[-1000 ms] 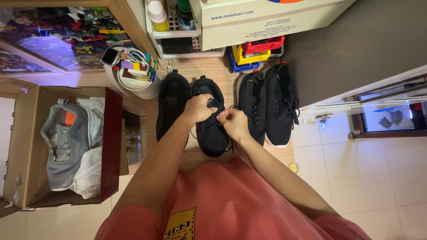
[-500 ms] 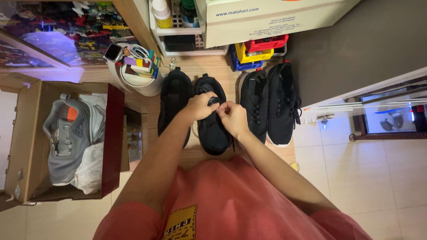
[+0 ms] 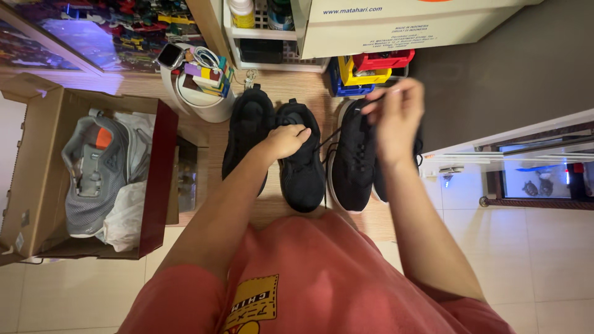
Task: The person removes the existing laces from a pair of black sneakers and replaces them with new black laces. They thread the new laces through the eyelets, pull them tight, and tie a knot to secure them.
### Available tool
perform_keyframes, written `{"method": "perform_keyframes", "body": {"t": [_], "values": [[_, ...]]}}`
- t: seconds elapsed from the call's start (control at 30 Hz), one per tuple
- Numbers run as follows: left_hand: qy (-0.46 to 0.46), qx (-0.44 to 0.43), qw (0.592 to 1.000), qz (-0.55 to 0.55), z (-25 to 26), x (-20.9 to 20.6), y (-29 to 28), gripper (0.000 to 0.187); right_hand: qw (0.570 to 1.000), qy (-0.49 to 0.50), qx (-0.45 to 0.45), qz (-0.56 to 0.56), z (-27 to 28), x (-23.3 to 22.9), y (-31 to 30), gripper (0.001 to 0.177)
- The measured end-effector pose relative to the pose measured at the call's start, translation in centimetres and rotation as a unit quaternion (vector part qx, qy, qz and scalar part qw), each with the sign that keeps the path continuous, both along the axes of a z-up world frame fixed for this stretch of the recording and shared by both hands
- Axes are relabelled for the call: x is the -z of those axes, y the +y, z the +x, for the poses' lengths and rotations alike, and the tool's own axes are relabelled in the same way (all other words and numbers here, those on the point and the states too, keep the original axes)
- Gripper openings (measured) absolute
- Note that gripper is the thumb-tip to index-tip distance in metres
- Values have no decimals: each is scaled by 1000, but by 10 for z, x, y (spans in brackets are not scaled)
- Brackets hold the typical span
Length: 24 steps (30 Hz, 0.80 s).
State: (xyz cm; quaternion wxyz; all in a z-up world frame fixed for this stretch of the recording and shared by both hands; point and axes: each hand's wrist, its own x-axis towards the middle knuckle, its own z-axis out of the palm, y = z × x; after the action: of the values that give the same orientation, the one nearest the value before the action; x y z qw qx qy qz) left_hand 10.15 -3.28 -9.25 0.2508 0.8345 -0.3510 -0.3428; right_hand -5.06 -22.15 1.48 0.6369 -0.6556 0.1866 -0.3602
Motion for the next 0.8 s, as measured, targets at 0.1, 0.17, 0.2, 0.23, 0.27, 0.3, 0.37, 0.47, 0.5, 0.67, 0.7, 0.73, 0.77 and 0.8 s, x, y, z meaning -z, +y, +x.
{"method": "perform_keyframes", "body": {"t": [0.1, 0.17, 0.2, 0.23, 0.27, 0.3, 0.37, 0.47, 0.5, 0.67, 0.7, 0.73, 0.77, 0.8], "values": [[0, 7, 1000, 13, 1, -3, 1, 49, 998, -56, 27, 32, -11, -37, -25, 4], [2, 9, 1000, 22, -1, -1, -1, 49, 995, -88, 24, 34, -19, -54, -37, 4], [-2, 13, 1000, 21, -1, -1, -1, 49, 995, -97, 17, 33, -23, -60, -41, 5], [-5, 17, 1000, 19, -2, 1, -2, 50, 994, -107, 9, 32, -26, -64, -42, 8], [-10, 22, 1000, 18, -2, 1, -3, 50, 994, -107, 1, 30, -26, -65, -41, 5], [-9, 21, 1000, 16, -2, 2, -4, 50, 994, -106, -8, 28, -26, -66, -39, 4], [-7, 20, 1000, 14, -4, 2, -4, 50, 994, -102, -21, 27, -21, -66, -33, 4], [-26, 43, 999, -9, -9, -5, -2, 50, 996, -80, -37, 16, -10, -68, -26, 5], [-11, 33, 999, -16, -9, -10, -1, 48, 996, -71, -46, 3, -5, -69, -24, 4], [-55, -80, 945, -312, -32, -33, 22, 30, 996, -24, -89, -3, 19, -67, -16, 10], [-67, -123, 936, -324, -37, -37, 28, 27, 994, -8, -103, -26, 23, -63, -12, 13], [-80, -167, 923, -336, -42, -39, 37, 25, 992, 8, -118, -49, 25, -59, -9, 16], [-92, -210, 909, -348, -47, -39, 43, 22, 990, 40, -135, -29, 26, -56, -7, 13], [-63, -249, 915, -312, -53, -38, 51, 22, 985, 74, -155, -7, 25, -51, -2, 11]]}}
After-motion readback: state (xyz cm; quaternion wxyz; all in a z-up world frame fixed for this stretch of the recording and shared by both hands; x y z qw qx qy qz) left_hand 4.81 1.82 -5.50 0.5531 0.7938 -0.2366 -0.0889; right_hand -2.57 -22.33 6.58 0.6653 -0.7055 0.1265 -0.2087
